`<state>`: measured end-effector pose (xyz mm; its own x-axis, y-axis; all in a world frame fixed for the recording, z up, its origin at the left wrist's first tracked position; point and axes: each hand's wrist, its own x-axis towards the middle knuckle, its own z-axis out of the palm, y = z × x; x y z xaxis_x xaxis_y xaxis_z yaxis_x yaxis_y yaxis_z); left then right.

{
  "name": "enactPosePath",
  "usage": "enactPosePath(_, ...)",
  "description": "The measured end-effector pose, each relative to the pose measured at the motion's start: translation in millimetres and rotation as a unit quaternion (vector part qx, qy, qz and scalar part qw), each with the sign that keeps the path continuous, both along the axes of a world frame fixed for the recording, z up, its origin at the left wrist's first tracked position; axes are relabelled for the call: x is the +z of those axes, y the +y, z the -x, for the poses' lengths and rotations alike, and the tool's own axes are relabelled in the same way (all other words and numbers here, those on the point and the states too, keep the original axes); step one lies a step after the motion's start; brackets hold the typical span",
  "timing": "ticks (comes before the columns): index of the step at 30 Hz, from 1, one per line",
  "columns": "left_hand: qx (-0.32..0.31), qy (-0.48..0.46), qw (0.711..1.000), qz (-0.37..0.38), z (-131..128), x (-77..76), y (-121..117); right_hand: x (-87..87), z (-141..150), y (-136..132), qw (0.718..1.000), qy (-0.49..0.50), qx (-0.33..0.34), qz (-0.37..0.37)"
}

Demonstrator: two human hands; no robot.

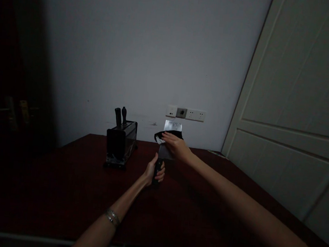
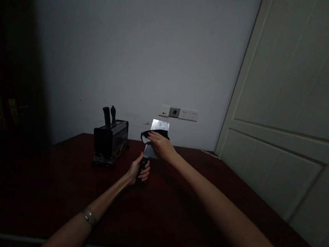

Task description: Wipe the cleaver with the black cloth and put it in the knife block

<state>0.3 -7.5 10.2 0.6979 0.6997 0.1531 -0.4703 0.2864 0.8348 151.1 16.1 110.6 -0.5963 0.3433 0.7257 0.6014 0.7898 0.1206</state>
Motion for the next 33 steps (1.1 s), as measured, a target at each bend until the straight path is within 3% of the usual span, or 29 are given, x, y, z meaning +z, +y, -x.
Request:
enactPosePath(4,-0.009,0.017,1.000,0.003,-3.5,-5.4,0.8,33.8,-2.9,26.2,0.994,0.081,-0.061,-0.027)
enactPosePath(7,-0.010,0.024,1.000,-0.001,-3.9,-5.6,0.6,37.6,-2.7,29.9,0.991,0.100,-0.074,-0.037)
enactPosePath(9,-0.004,0.018,1.000,-0.002,-3.0,-4.1,0.1,24.8,0.6,22.4,0.995,0.081,-0.051,-0.031)
enactPosePath(16,0.027,0.003,0.999,0.020,1.1,-2.3,3.3,-46.2,13.0,-26.4,0.998,0.032,0.039,0.023)
enactPosePath(20,0.036,0.014,0.999,0.012,1.7,-2.7,4.3,-55.6,5.7,-36.5,0.998,0.004,0.062,0.020)
enactPosePath(25,0.029,0.012,0.999,-0.006,-0.8,-2.2,2.3,-27.7,-6.1,-15.2,0.999,-0.013,0.044,-0.003)
enactPosePath(30,0.027,0.016,0.999,-0.009,-5.0,-6.6,2.9,23.9,-12.0,21.3,0.996,0.073,-0.035,-0.045)
enactPosePath(33,0.027,0.029,0.999,-0.012,-6.4,-8.7,3.3,40.3,-12.5,29.2,0.990,0.113,-0.062,-0.061)
